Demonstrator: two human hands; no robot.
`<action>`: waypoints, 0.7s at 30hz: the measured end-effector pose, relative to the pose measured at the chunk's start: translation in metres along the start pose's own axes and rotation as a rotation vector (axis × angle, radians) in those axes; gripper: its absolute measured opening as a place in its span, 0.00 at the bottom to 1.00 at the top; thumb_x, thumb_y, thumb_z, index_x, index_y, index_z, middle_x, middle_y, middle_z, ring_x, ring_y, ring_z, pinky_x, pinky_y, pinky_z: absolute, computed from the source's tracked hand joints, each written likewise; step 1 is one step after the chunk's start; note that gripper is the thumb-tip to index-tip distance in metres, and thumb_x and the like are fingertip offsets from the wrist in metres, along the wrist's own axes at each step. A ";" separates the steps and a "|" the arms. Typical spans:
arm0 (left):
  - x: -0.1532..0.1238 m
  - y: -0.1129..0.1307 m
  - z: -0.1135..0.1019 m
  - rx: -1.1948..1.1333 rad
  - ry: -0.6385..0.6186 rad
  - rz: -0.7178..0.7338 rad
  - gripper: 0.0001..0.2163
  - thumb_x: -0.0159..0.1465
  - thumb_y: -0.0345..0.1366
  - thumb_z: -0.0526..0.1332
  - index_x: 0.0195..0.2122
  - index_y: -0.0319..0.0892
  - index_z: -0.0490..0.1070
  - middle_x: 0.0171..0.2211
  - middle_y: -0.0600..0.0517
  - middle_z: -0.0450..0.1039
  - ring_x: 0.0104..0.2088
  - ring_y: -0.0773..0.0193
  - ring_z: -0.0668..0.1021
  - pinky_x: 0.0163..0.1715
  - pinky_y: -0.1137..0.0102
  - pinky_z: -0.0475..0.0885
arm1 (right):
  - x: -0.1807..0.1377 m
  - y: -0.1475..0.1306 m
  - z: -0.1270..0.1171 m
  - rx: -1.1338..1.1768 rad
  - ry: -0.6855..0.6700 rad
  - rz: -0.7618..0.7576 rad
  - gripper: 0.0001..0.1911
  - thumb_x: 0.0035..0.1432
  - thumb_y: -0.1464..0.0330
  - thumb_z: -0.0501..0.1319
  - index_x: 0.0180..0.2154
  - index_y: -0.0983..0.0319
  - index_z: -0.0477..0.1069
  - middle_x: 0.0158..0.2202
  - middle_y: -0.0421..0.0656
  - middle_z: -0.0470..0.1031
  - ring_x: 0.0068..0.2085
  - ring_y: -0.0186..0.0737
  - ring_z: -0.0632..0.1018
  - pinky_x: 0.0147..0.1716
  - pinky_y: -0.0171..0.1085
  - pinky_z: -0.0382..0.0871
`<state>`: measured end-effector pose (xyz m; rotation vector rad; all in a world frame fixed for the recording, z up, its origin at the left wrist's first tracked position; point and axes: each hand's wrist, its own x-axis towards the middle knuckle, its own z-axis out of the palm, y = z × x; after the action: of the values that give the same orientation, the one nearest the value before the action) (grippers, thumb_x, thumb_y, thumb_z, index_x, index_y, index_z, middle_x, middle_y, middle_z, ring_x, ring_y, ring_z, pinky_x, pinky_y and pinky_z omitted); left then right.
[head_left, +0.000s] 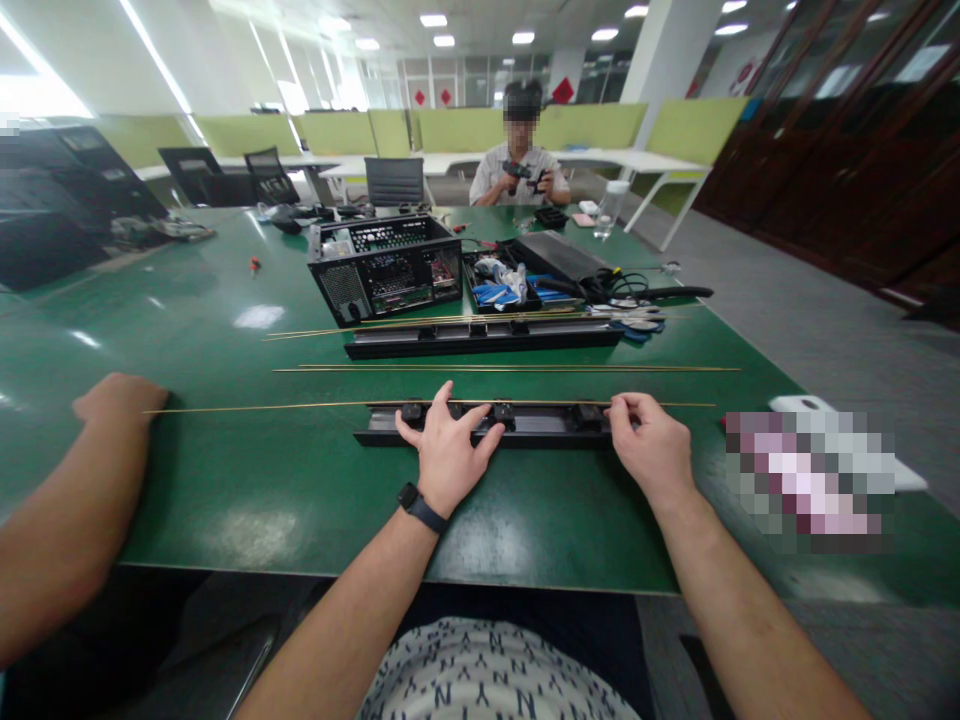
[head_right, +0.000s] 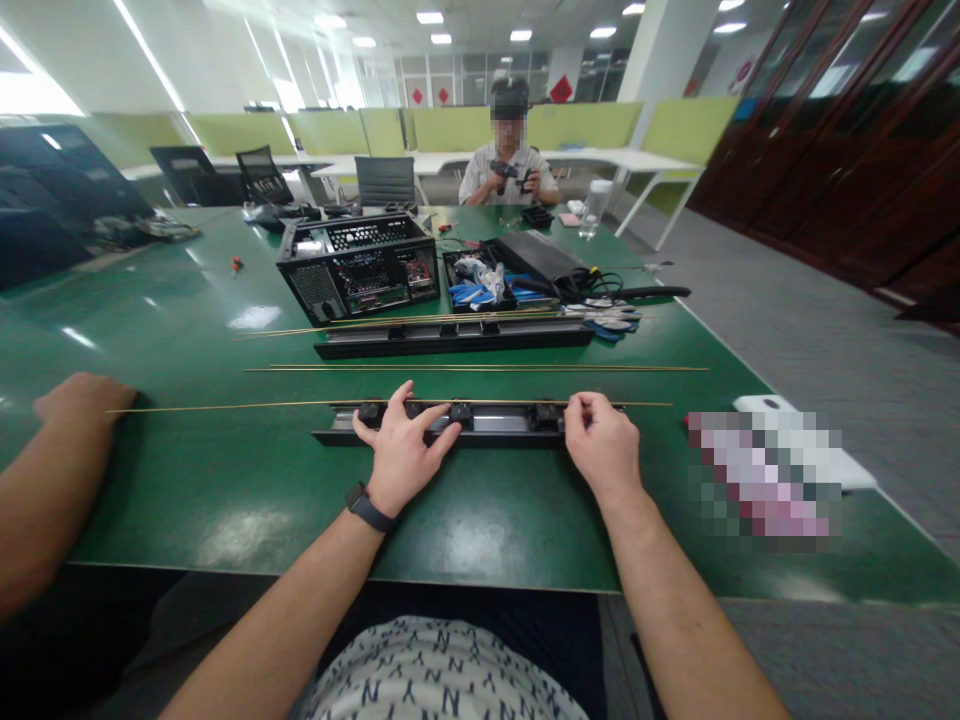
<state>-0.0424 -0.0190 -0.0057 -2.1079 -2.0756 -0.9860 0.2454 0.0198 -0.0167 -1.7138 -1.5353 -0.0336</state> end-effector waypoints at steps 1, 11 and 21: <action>0.000 0.000 0.000 0.000 -0.003 -0.003 0.12 0.70 0.51 0.68 0.53 0.61 0.85 0.74 0.40 0.64 0.70 0.39 0.71 0.69 0.22 0.41 | 0.000 0.000 0.000 -0.005 -0.005 -0.011 0.17 0.68 0.55 0.57 0.42 0.58 0.80 0.36 0.46 0.86 0.39 0.49 0.85 0.42 0.43 0.73; 0.001 0.002 -0.003 0.006 -0.065 -0.037 0.16 0.70 0.54 0.67 0.56 0.62 0.83 0.76 0.43 0.61 0.72 0.39 0.68 0.70 0.24 0.42 | 0.000 0.005 0.001 -0.004 0.025 0.030 0.17 0.65 0.54 0.60 0.43 0.55 0.81 0.34 0.46 0.84 0.36 0.52 0.83 0.38 0.46 0.71; 0.001 0.001 -0.003 -0.039 -0.067 -0.043 0.16 0.70 0.56 0.67 0.56 0.62 0.83 0.76 0.41 0.61 0.72 0.41 0.68 0.69 0.23 0.42 | 0.004 0.006 0.000 0.006 0.017 0.157 0.13 0.58 0.48 0.59 0.34 0.47 0.75 0.30 0.46 0.81 0.34 0.61 0.81 0.34 0.55 0.68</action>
<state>-0.0426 -0.0192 -0.0026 -2.1532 -2.1589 -0.9820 0.2517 0.0242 -0.0182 -1.8194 -1.3834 0.0376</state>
